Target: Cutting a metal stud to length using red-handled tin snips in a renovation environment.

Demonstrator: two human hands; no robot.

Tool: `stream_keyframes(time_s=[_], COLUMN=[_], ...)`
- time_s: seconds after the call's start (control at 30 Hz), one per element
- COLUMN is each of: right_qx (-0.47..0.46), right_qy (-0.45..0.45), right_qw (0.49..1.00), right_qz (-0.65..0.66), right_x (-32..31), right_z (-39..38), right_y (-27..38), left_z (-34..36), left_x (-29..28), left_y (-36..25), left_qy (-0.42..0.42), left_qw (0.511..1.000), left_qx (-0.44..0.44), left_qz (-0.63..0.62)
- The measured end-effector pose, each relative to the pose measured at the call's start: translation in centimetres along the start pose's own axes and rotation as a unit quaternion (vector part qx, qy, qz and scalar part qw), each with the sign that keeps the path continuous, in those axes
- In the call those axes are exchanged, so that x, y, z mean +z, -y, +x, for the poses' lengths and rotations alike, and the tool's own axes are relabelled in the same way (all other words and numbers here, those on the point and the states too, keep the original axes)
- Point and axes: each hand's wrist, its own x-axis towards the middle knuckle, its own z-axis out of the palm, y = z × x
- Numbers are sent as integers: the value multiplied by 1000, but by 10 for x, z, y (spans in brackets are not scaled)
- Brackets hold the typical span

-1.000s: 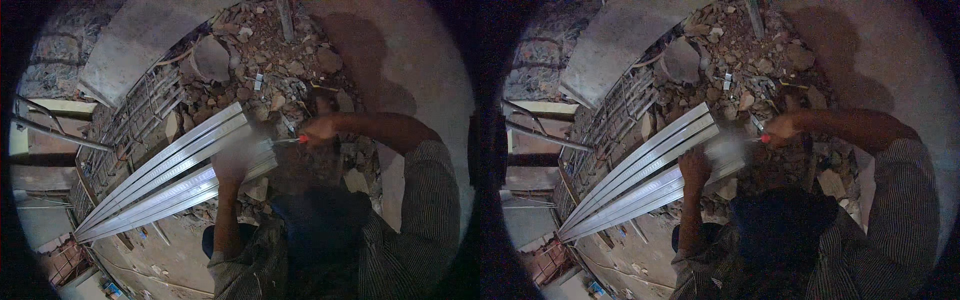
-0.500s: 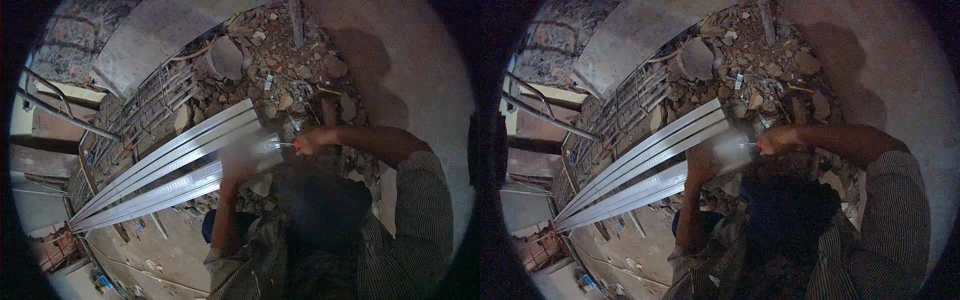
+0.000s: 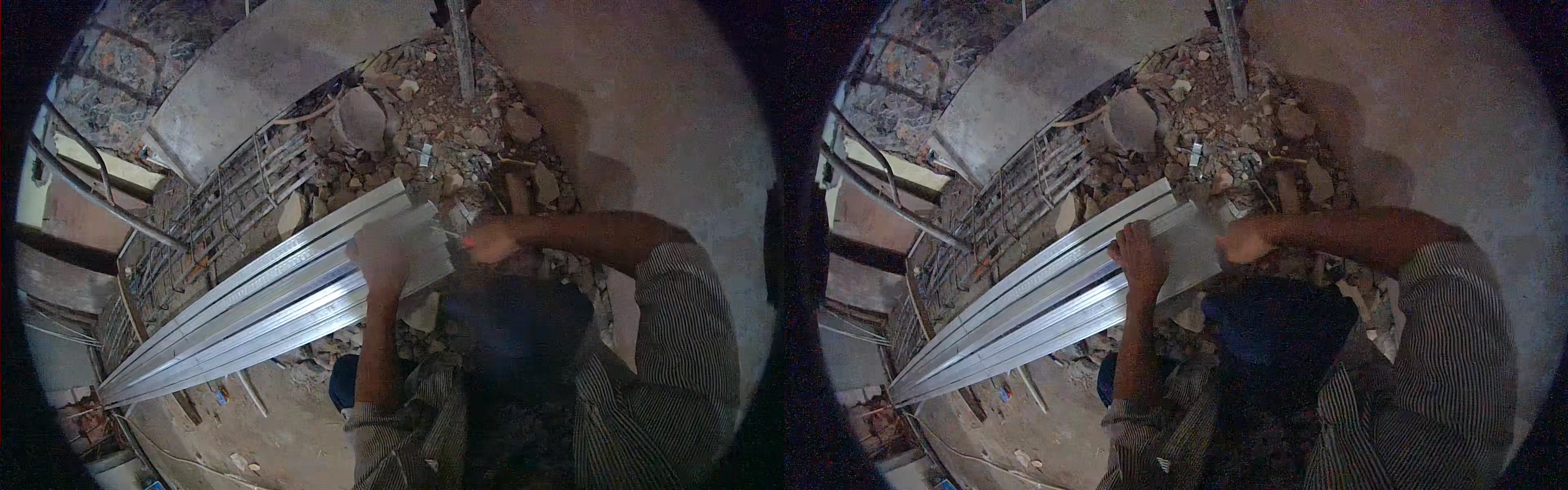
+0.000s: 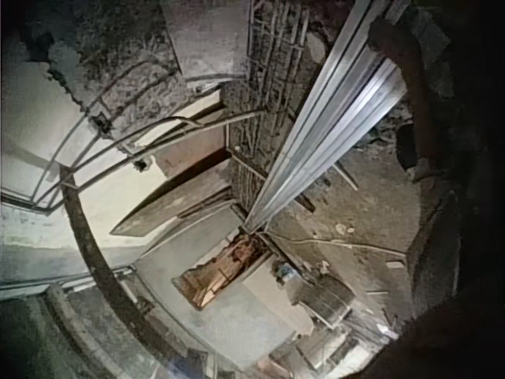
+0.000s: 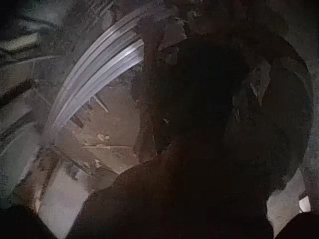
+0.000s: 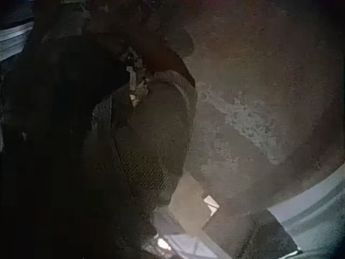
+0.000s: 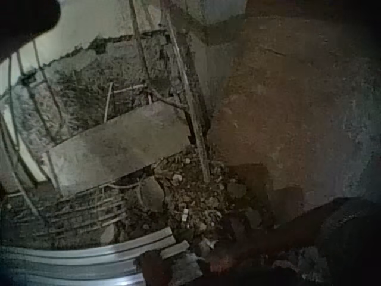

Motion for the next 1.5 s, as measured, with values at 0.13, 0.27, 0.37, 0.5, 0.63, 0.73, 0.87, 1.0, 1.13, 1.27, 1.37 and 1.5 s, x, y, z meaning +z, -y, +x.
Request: stream_keyframes(time_s=[0.13, 0.27, 0.37, 0.5, 0.63, 0.73, 0.87, 1.0, 1.13, 1.27, 1.37, 1.5], right_qx=[141, 91, 37, -21, -65, -139, -110, -193, -94, -83, -93, -104], right_qy=[-68, -115, -81, -63, -44, -57, -108, -162, -210, -117, -93, -116], right_qw=[970, 933, 905, 883, 909, 914, 937, 918, 892, 929, 939, 928], right_qz=[188, 329, 416, 466, 408, 376, 313, 307, 388, 341, 319, 339], right_x=[17, 49, 55, 49, 32, 29, 40, 59, 65, 48, 48, 67], right_z=[-48, -52, -29, 7, 14, 13, 32, 59, 44, 20, 23, 54], right_y=[20, 20, 12, 23, 33, 31, 22, 23, 33, 38, 32, 14], left_z=[5, -1, -6, -10, -9, -4, 1, 1, 10, 14, 9, 5], left_x=[-27, -42, -51, -63, -72, -80, -84, -79, -77, -79, -75, -66], left_y=[1, -7, -14, -22, -24, -19, -15, -23, -31, -28, -26, -24], left_qy=[25, -118, -138, -150, -172, -152, -141, -108, -78, -48, -120, -73], left_qw=[999, 988, 988, 987, 982, 981, 979, 976, 981, 983, 975, 982], left_qx=[35, 88, 68, 51, 77, 121, 146, 187, 163, 101, 154, 137], left_qz=[-25, -49, -11, -1, 22, 10, -3, -9, 75, 146, 105, 108])
